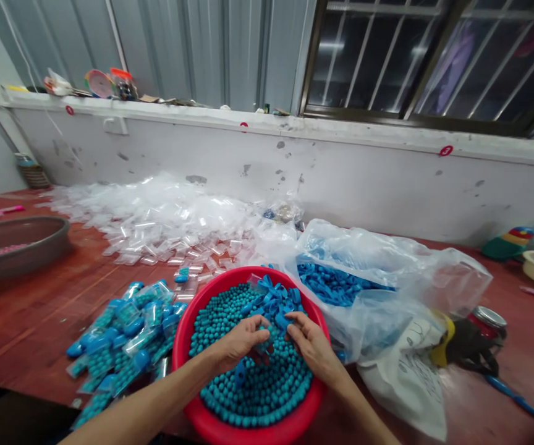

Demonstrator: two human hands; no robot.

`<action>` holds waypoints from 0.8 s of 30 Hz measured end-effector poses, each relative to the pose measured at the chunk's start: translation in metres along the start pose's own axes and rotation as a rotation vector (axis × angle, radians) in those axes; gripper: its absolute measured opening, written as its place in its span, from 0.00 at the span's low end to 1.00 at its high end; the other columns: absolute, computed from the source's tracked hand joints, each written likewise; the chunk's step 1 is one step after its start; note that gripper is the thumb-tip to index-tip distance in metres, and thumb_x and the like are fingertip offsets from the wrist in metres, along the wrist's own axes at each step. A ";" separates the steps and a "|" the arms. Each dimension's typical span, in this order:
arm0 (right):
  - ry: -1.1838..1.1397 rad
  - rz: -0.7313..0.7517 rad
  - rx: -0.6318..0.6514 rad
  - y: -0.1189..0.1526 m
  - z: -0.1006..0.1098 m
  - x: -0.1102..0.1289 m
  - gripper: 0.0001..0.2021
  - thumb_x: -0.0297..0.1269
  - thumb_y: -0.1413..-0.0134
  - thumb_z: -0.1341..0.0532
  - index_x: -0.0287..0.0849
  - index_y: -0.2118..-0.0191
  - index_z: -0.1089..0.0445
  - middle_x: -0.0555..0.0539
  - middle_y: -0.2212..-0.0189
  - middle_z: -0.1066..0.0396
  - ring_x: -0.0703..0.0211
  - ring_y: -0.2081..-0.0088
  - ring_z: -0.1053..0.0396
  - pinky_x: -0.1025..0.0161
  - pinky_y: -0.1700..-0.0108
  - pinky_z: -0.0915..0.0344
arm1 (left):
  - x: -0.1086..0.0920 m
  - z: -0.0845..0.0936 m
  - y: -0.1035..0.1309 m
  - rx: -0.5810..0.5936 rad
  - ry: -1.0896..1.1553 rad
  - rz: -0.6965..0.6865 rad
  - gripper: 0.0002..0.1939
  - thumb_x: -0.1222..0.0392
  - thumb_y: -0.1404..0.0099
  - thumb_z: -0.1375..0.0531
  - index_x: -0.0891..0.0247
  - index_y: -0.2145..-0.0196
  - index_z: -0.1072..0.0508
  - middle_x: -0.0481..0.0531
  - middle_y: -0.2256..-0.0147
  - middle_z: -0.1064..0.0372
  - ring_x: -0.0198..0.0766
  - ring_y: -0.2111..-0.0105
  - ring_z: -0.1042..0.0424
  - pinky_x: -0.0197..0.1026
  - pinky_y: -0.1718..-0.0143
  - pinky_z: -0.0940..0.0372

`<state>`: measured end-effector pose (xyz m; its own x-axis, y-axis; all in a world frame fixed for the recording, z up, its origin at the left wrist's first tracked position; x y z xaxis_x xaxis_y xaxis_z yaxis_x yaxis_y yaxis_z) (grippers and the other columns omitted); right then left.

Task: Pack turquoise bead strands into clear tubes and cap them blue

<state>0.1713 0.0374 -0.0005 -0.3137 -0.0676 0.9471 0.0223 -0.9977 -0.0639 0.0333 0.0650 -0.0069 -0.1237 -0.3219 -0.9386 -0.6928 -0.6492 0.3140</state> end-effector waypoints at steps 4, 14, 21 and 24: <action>0.061 0.021 0.030 0.005 -0.009 0.011 0.11 0.39 0.45 0.51 0.43 0.58 0.39 0.52 0.77 0.35 0.63 0.76 0.37 0.66 0.73 0.41 | 0.005 -0.006 0.008 -0.018 0.080 -0.039 0.20 0.47 0.49 0.43 0.61 0.64 0.43 0.43 0.76 0.36 0.28 0.83 0.36 0.31 0.82 0.44; 0.444 0.386 0.035 0.018 -0.016 0.037 0.14 0.29 0.45 0.50 0.44 0.55 0.34 0.45 0.59 0.33 0.58 0.56 0.35 0.62 0.55 0.38 | 0.005 -0.009 0.021 -0.100 0.050 -0.030 0.25 0.49 0.45 0.45 0.61 0.52 0.45 0.43 0.78 0.36 0.29 0.88 0.38 0.30 0.90 0.48; 0.508 0.510 -0.046 0.029 -0.020 0.039 0.17 0.27 0.44 0.52 0.46 0.53 0.33 0.45 0.58 0.30 0.58 0.57 0.33 0.61 0.56 0.35 | 0.008 -0.016 0.028 0.022 0.256 -0.033 0.32 0.46 0.47 0.44 0.60 0.48 0.49 0.46 0.78 0.34 0.30 0.87 0.36 0.28 0.90 0.49; 0.606 0.647 -0.058 0.036 -0.024 0.043 0.18 0.27 0.44 0.53 0.47 0.52 0.35 0.44 0.60 0.29 0.57 0.61 0.32 0.60 0.61 0.34 | 0.011 -0.016 0.031 -0.042 0.256 -0.044 0.35 0.46 0.48 0.43 0.60 0.46 0.50 0.44 0.80 0.35 0.28 0.89 0.39 0.28 0.90 0.50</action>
<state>0.1358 -0.0011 0.0303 -0.7049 -0.5912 0.3918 0.3266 -0.7610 -0.5606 0.0221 0.0299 -0.0055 0.0932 -0.4530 -0.8866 -0.6626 -0.6929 0.2843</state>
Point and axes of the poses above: each hand's wrist, its own y-axis away from the middle knuckle, its own z-axis out of the back of the hand, x = y × z, the point moved 5 cm from there along -y, towards the middle knuckle
